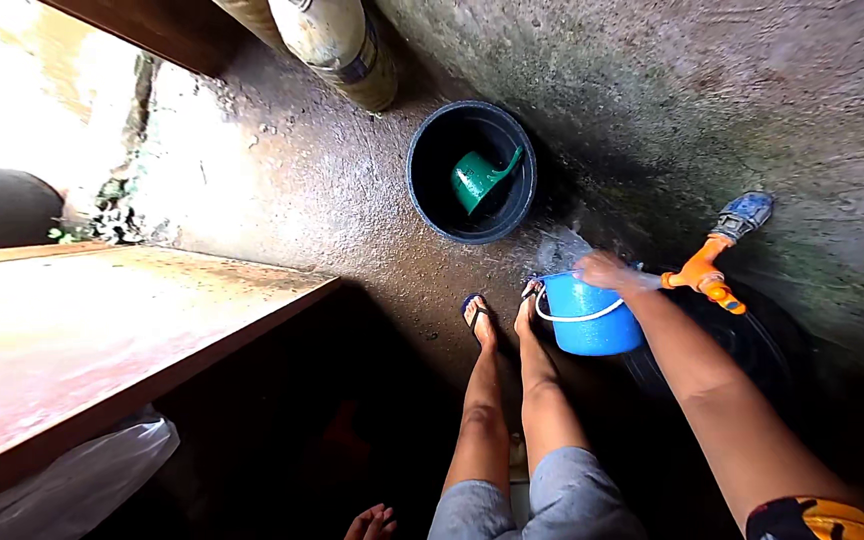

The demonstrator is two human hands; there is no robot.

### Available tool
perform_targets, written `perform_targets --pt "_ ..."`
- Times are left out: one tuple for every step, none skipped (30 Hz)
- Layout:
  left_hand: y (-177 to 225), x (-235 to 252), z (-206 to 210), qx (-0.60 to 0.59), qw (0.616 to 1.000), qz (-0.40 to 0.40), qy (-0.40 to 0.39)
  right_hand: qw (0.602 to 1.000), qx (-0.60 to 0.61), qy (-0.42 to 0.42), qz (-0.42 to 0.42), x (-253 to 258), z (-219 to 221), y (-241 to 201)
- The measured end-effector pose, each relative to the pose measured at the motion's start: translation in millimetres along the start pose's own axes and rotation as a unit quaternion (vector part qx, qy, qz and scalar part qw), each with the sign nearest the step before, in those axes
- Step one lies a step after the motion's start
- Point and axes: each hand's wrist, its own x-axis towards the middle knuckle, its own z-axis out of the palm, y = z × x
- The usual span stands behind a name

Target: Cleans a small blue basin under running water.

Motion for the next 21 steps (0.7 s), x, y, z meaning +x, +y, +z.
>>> perform_targets --pt "2.1 1.7 -2.0 0.003 1.0 0.001 -0.001 1.0 -0.008 -0.015 0.0 -6.0 -0.5 -2.8" --pt "5.0 3.7 -4.1 0.006 1.0 0.003 0.001 0.999 -0.018 -0.03 0.003 -11.5 -1.3 -5.8" --pt "7.5 5.9 -6.8 0.009 1.0 0.007 0.002 0.999 -0.027 -0.045 0.002 -14.7 -1.1 -6.8" --pt "9.4 7.2 -9.8 0.012 1.0 0.011 0.003 0.998 -0.037 -0.052 -0.004 -17.0 0.7 -6.2" --pt "11.9 7.8 -12.4 0.015 1.0 0.014 0.003 0.997 -0.042 -0.059 -0.007 -18.2 2.3 -5.6" --pt "15.1 7.4 -14.0 0.019 1.0 0.019 0.004 0.997 -0.04 -0.064 -0.002 -18.6 3.5 -4.8" --pt "18.6 6.8 -14.8 0.023 0.999 0.023 0.005 0.997 -0.032 -0.064 0.002 -20.5 4.2 -4.9" --pt "22.4 6.1 -15.2 0.028 0.999 0.025 0.004 0.997 -0.03 -0.068 0.006 -23.1 3.6 -6.0" --pt "26.4 4.8 -15.0 0.031 0.999 0.027 0.001 0.997 -0.027 -0.068 0.006 -27.0 2.5 -8.1" --pt "30.1 3.7 -14.4 0.034 0.999 0.03 0.0 0.997 -0.018 -0.068 0.011 -30.4 2.0 -10.1" --pt "34.2 2.0 -12.9 0.04 0.999 0.036 -0.002 0.998 -0.011 -0.065 0.013 -34.7 1.7 -11.7" --pt "39.0 0.3 -11.3 0.046 0.998 0.042 -0.004 0.998 -0.012 -0.059 0.014 -40.7 0.6 -13.0" --pt "43.6 -1.2 -9.6 0.052 0.997 0.049 -0.008 0.999 -0.005 -0.045 0.006 -44.5 3.8 -10.2" --pt "47.9 -2.6 -8.0 0.057 0.997 0.056 -0.015 0.999 0.027 -0.023 -0.011 -45.4 13.7 -2.7" --pt "51.7 -3.6 -6.2 0.061 0.996 0.061 -0.02 0.998 0.051 0.001 -0.022 -47.3 24.8 4.1" --pt "55.3 -4.3 -4.7 0.063 0.996 0.065 -0.024 0.997 0.074 0.017 -0.03 -55.5 31.7 6.2" --pt "59.3 -4.1 -3.2 0.064 0.995 0.069 -0.026 0.996 0.084 0.03 -0.032 -65.0 38.3 6.1" --pt "63.1 -3.2 -2.1 0.063 0.995 0.073 -0.028 0.995 0.082 0.037 -0.03 -73.1 46.0 5.9" --pt "65.9 -3.0 -2.3 0.066 0.994 0.078 -0.03 0.996 0.08 0.038 -0.026 -80.6 55.4 5.4" --pt "69.7 -3.4 -2.5 0.071 0.993 0.083 -0.034 0.996 0.084 0.039 -0.015 -89.5 62.9 2.5" --pt "74.1 -3.7 -2.8 0.075 0.993 0.089 -0.036 0.995 0.09 0.052 -0.006 -97.0 68.7 -0.7"
